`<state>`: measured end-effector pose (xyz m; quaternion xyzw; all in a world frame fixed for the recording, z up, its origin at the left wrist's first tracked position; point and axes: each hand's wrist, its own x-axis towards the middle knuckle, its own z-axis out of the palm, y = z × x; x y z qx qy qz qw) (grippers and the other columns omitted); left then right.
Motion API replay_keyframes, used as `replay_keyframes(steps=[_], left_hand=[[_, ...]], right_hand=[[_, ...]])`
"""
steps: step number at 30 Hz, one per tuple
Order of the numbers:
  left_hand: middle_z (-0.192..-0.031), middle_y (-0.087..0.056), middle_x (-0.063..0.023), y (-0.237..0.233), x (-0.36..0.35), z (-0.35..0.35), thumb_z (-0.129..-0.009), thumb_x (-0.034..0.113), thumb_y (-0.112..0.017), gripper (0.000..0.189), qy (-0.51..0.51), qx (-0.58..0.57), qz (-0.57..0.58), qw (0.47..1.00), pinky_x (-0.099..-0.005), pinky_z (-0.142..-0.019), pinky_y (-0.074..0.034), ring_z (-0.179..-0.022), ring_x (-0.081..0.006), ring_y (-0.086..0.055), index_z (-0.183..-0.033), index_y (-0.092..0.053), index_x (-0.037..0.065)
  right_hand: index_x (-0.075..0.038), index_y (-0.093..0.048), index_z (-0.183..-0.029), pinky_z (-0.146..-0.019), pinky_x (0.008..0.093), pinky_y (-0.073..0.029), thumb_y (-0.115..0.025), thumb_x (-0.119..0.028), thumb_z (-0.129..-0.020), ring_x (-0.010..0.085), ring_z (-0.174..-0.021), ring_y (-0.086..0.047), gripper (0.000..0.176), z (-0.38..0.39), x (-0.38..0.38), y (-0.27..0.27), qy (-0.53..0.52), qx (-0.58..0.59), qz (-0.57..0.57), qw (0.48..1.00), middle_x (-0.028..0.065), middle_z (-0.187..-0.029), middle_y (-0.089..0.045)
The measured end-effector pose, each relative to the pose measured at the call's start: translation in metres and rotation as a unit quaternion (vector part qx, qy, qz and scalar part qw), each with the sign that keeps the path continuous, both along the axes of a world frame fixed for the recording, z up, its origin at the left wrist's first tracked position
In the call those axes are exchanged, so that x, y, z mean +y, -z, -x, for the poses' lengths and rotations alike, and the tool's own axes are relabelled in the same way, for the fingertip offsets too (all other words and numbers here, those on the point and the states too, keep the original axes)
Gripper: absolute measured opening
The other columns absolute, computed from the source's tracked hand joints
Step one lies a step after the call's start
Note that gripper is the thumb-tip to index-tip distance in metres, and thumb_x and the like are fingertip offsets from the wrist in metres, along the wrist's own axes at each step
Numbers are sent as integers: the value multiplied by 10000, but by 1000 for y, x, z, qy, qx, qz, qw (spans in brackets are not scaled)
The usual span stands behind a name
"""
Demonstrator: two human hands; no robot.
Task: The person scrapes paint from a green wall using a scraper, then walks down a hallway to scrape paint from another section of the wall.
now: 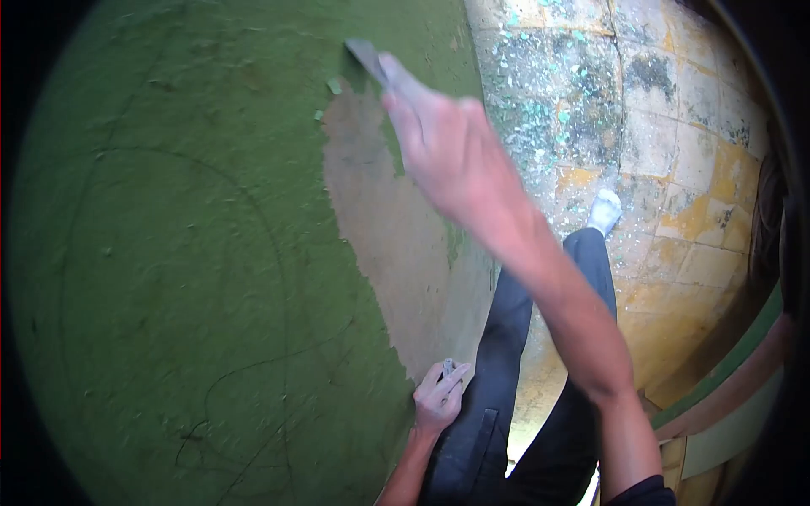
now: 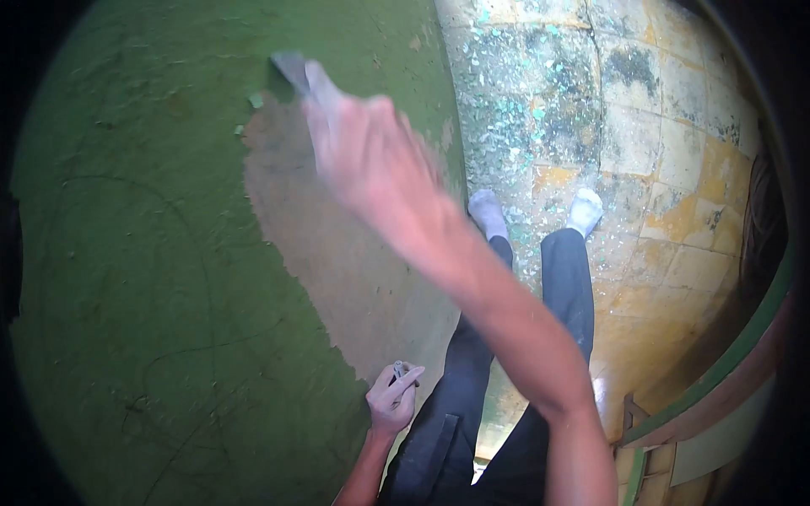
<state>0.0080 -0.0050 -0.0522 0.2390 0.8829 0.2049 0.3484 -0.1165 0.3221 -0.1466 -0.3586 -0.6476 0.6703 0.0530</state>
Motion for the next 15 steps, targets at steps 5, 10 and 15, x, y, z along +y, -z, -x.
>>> replay_keyframes(steps=[5,10,15], left_hand=[[-949,-657,-186,-5,5,4,-789,-115,-607,368,6,-7,17,1000,-373,-733,-556,-815,-307,-679,-1099,-759,12],[-854,-637,-140,2,5,1,-767,-108,-620,250,-34,-5,-14,999,-328,-651,-521,-696,-250,-625,-965,-740,-14],[-941,-651,-180,-7,10,5,-796,-107,-610,340,-9,-7,1,1000,-377,-719,-544,-804,-309,-669,-1087,-752,-3]], right_hand=[[3,-512,-1436,-574,497,-511,-505,-202,-1043,433,-676,-691,444,-64,-67,-59,-61,-3,6,998,323,-697,-603],[-29,-509,-1455,-543,469,-511,-504,-195,-1044,388,-530,-656,443,-13,-7,-42,-33,18,-88,995,301,-645,-598],[-58,-499,-1462,-551,514,-529,-478,-225,-1058,418,-588,-671,437,-57,-40,-80,-130,-37,-28,990,261,-671,-638]])
